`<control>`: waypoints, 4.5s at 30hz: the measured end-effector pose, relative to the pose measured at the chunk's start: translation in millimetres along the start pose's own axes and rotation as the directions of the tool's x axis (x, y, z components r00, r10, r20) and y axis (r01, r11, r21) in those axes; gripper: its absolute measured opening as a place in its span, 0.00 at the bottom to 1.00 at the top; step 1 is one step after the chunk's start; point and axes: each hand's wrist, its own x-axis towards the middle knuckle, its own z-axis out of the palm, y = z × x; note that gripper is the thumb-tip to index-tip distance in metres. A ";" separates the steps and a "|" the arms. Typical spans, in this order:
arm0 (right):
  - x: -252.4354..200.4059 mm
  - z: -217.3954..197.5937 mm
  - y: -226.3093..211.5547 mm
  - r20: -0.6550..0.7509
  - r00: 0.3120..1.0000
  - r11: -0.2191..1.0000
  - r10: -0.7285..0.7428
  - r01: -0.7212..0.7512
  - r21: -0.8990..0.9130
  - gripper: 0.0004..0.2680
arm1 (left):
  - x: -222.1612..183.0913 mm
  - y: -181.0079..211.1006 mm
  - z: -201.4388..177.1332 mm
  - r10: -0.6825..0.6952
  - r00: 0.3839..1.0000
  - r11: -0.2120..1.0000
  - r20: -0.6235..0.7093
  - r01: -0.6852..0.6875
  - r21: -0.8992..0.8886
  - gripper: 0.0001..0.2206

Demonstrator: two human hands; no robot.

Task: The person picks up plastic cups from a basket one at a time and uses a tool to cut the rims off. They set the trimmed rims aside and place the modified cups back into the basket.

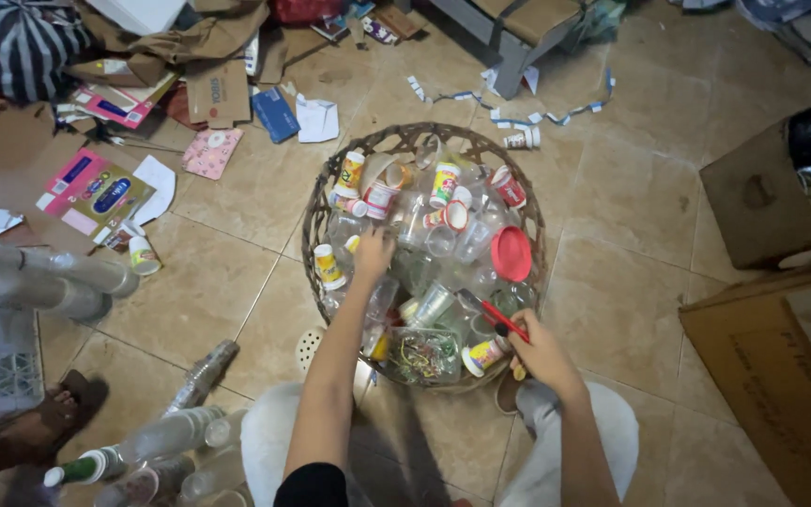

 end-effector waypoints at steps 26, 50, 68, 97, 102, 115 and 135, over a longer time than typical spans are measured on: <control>37.9 -11.4 46.5 -0.301 0.946 0.914 -0.119 0.223 0.338 0.10 | 42.4 88.4 57.1 -0.066 0.978 0.777 -0.198 -0.075 -0.625 0.11; 17.7 61.0 -19.8 -0.408 0.870 0.614 -0.276 0.486 0.621 0.10 | -200.3 63.1 -78.4 -0.061 0.986 0.298 0.156 0.167 -0.940 0.16; 44.5 80.3 0.3 -0.315 0.935 0.807 -0.165 0.312 0.501 0.14 | -229.3 102.2 -129.0 0.616 0.786 0.741 0.055 -0.555 -0.378 0.12; -3.5 97.4 -45.3 -0.138 0.949 0.815 -0.284 0.315 0.487 0.22 | -232.7 92.1 -35.2 0.192 0.956 0.813 -0.220 -0.281 -0.511 0.33; -17.0 84.4 -60.4 -0.107 0.961 0.921 -0.256 0.276 0.274 0.23 | -233.8 99.8 -30.1 0.148 0.933 0.814 -0.329 -0.303 -0.496 0.29; -27.9 73.1 -67.9 -0.019 0.792 0.782 -0.610 0.597 -0.181 0.19 | -225.4 64.1 47.5 0.263 0.918 0.802 -0.296 -0.378 -0.463 0.29; -15.8 92.6 -65.1 -0.013 0.738 0.732 -0.674 0.665 -0.150 0.20 | -224.5 71.6 17.7 0.206 0.935 0.749 -0.288 -0.340 -0.569 0.23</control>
